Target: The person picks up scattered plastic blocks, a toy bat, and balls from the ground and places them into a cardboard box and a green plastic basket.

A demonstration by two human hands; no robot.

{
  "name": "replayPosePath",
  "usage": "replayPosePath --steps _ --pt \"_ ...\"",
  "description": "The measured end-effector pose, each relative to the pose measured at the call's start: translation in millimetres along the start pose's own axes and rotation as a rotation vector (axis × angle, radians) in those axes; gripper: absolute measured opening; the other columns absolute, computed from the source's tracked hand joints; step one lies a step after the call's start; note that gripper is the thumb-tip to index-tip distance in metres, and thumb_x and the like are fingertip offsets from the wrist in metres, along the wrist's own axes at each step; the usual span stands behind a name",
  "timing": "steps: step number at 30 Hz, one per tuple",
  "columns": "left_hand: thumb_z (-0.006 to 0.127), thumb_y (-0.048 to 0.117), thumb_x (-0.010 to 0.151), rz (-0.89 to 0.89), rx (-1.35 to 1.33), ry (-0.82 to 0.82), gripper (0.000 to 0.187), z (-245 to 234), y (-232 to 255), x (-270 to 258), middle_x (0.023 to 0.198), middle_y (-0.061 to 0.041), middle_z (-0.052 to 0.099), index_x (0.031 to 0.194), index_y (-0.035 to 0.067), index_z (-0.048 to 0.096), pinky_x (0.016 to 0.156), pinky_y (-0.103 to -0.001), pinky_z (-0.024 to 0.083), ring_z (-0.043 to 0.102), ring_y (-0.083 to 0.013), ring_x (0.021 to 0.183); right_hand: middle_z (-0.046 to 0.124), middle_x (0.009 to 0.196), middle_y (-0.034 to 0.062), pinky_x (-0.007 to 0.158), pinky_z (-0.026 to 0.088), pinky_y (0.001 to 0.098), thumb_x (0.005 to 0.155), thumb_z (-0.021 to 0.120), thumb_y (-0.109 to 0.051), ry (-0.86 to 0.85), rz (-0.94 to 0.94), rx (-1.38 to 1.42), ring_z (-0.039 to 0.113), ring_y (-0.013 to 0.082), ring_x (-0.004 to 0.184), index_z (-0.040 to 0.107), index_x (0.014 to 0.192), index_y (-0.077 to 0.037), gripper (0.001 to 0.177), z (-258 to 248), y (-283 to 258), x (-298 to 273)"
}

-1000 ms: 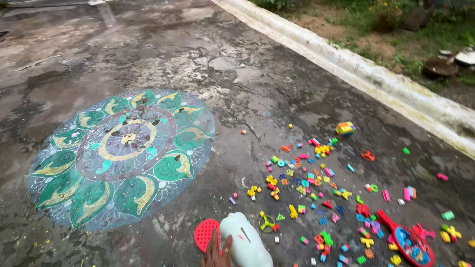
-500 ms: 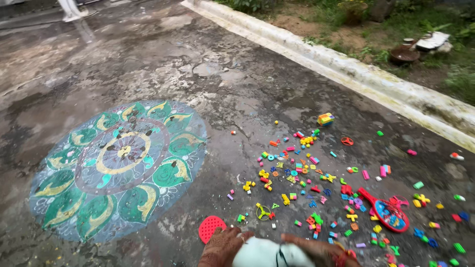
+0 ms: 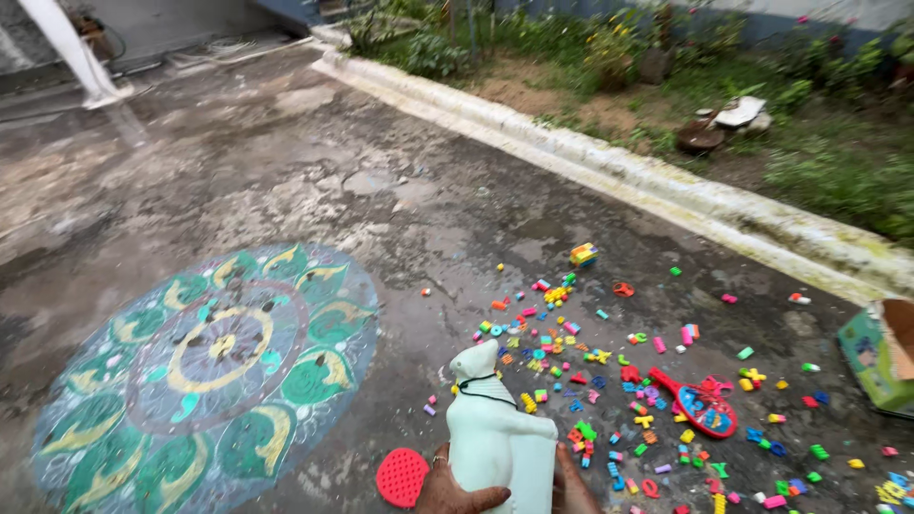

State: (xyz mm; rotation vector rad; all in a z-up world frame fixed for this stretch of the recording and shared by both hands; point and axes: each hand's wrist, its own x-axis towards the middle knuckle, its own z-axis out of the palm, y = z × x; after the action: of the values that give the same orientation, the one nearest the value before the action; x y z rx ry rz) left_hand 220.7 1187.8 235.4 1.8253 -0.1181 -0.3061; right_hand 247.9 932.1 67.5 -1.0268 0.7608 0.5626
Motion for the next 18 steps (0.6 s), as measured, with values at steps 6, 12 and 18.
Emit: replayPosePath --steps 6,12,18 --pt "0.099 0.044 0.051 -0.093 -0.103 0.082 0.114 18.8 51.1 -19.4 0.127 -0.013 0.072 0.143 0.008 0.042 0.103 -0.039 0.056 0.072 -0.0242 0.118 0.072 0.130 0.0139 0.096 0.056 0.0516 0.091 0.056 -0.061 -0.192 -0.090 0.202 0.069 0.0327 0.114 0.059 0.143 -0.011 0.072 24.6 -13.6 -71.9" --pt "0.096 0.052 0.053 -0.113 0.180 0.173 0.115 25.8 71.7 -29.1 0.127 -0.014 0.071 0.149 0.012 0.044 0.099 -0.039 0.056 0.071 -0.0266 0.115 0.074 0.128 0.0110 0.096 0.059 0.0509 0.094 0.058 -0.052 -0.238 -0.063 0.155 0.073 0.0296 0.112 0.058 0.142 -0.011 0.064 35.1 -33.2 -158.7" --pt "0.095 0.050 0.054 -0.098 0.142 0.153 0.114 35.8 64.8 -25.6 0.126 -0.014 0.072 0.148 0.012 0.045 0.098 -0.039 0.056 0.072 -0.0260 0.113 0.074 0.127 0.0115 0.096 0.059 0.0511 0.098 0.055 -0.047 -0.337 -0.124 0.197 0.075 0.0293 0.109 0.058 0.140 -0.008 0.057 27.3 -29.1 -169.6"
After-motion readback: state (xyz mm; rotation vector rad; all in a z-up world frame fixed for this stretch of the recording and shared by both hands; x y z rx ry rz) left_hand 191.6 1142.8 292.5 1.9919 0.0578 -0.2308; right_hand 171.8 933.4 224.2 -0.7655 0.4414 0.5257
